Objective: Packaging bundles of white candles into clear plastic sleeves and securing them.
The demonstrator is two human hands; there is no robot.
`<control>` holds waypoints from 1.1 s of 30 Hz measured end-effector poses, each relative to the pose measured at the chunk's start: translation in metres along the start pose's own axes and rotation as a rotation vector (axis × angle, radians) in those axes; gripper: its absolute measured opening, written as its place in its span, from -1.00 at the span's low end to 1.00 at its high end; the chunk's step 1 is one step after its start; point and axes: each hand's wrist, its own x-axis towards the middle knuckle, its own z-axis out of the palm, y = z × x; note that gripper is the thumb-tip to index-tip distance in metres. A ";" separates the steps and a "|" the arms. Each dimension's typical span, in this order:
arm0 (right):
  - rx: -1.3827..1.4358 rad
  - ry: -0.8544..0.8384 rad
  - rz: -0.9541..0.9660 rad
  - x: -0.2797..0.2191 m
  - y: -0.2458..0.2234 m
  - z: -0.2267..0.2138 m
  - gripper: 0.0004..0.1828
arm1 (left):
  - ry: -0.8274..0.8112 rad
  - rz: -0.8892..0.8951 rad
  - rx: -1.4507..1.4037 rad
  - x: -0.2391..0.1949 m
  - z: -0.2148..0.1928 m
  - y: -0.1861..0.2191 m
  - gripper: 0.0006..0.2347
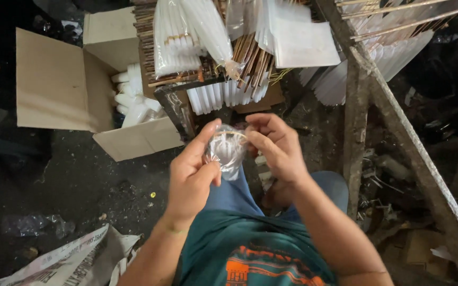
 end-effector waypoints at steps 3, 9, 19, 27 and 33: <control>-0.187 0.019 0.037 -0.027 0.061 -0.024 -0.38 | 0.031 -0.046 -0.037 -0.001 0.003 -0.045 -0.34; -0.331 -0.146 -0.105 -0.057 0.102 0.004 0.03 | 0.009 0.000 -0.075 -0.012 0.026 -0.015 -0.35; -0.236 -0.017 0.231 -0.038 0.061 0.001 -0.47 | -0.162 0.012 0.266 0.008 -0.026 -0.097 -0.12; -0.365 -0.361 -0.076 -0.025 0.022 0.005 -0.22 | -0.035 -0.282 0.295 -0.007 -0.057 -0.150 -0.52; -0.403 -0.330 -0.232 0.000 -0.009 0.003 -0.24 | -0.064 -0.210 0.237 0.007 -0.040 -0.113 -0.52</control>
